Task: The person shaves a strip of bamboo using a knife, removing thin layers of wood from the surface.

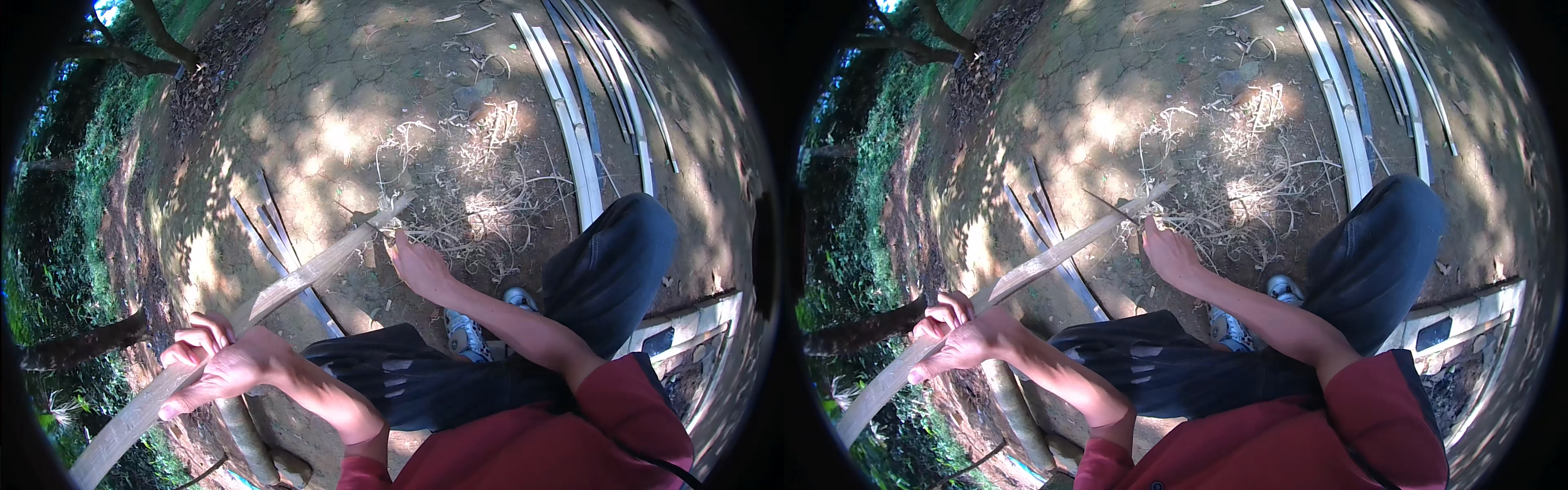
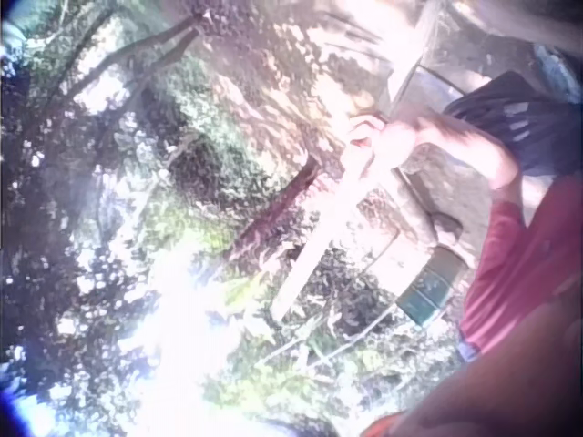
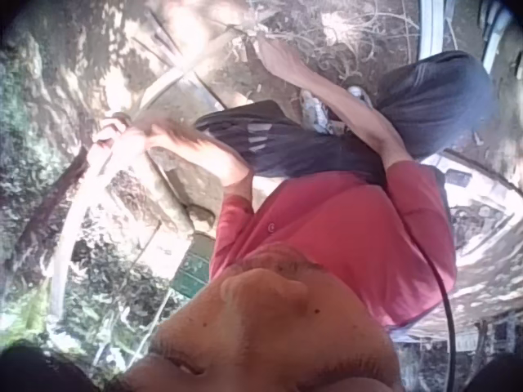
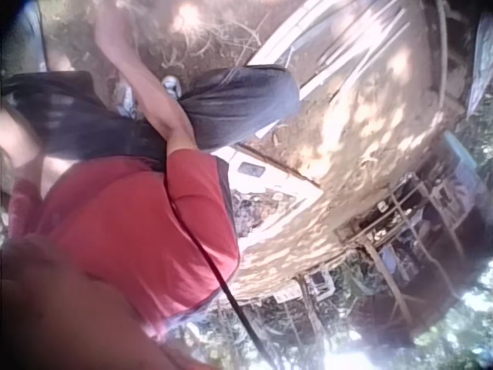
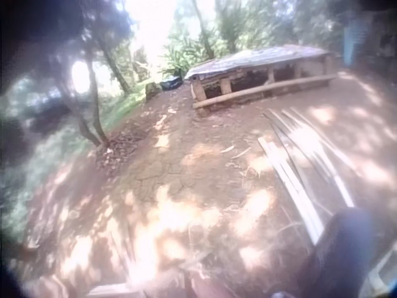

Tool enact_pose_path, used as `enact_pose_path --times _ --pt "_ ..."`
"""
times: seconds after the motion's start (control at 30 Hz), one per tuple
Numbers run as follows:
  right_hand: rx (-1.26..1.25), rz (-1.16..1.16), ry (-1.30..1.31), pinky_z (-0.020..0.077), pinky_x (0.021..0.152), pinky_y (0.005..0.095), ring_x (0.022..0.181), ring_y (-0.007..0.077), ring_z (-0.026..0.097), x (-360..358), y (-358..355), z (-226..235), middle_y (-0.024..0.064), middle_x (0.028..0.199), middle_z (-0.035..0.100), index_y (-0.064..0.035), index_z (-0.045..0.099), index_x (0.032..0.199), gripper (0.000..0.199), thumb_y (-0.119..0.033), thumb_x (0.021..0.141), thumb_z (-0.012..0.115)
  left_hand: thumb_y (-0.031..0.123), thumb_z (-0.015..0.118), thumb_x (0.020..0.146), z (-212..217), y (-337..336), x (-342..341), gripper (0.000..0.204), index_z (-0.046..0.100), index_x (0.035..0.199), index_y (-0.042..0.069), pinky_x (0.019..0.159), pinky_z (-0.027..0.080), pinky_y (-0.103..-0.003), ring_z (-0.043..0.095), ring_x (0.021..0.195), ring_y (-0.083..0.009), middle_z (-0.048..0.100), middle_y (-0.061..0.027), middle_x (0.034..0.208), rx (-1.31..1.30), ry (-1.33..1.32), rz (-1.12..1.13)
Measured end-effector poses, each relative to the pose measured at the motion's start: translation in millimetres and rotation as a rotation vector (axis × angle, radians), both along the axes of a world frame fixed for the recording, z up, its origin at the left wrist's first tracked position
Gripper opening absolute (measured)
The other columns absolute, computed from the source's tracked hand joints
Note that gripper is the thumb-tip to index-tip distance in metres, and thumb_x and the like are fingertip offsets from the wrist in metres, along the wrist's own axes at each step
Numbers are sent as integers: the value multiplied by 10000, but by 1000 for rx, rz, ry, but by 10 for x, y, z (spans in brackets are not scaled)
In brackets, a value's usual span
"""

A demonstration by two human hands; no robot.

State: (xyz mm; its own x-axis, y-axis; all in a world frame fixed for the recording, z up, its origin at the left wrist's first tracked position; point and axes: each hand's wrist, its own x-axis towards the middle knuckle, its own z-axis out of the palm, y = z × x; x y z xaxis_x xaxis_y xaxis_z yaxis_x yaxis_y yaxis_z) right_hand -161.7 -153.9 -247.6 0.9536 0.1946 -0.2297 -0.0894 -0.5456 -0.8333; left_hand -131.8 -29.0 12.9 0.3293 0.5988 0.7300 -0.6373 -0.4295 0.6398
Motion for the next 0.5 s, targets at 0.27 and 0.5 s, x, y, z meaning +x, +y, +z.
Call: enact_pose_path --times 0.27,0.5 --pt "46 93 -3 498 593 502 662 418 636 -152 95 421 227 661 623 44 429 1161 326 -170 921 485 780 354 831 35 100 -137 690 305 660 114 349 163 -245 125 415 -96 173 21 486 -61 -51 95" --pt "2 39 -11 486 583 520 646 420 630 29 8 31 227 678 623 96 411 1082 283 -128 912 443 780 363 827 -52 423 -68 700 311 650 104 348 180 -252 144 405 -105 201 8 469 -98 -87 21"
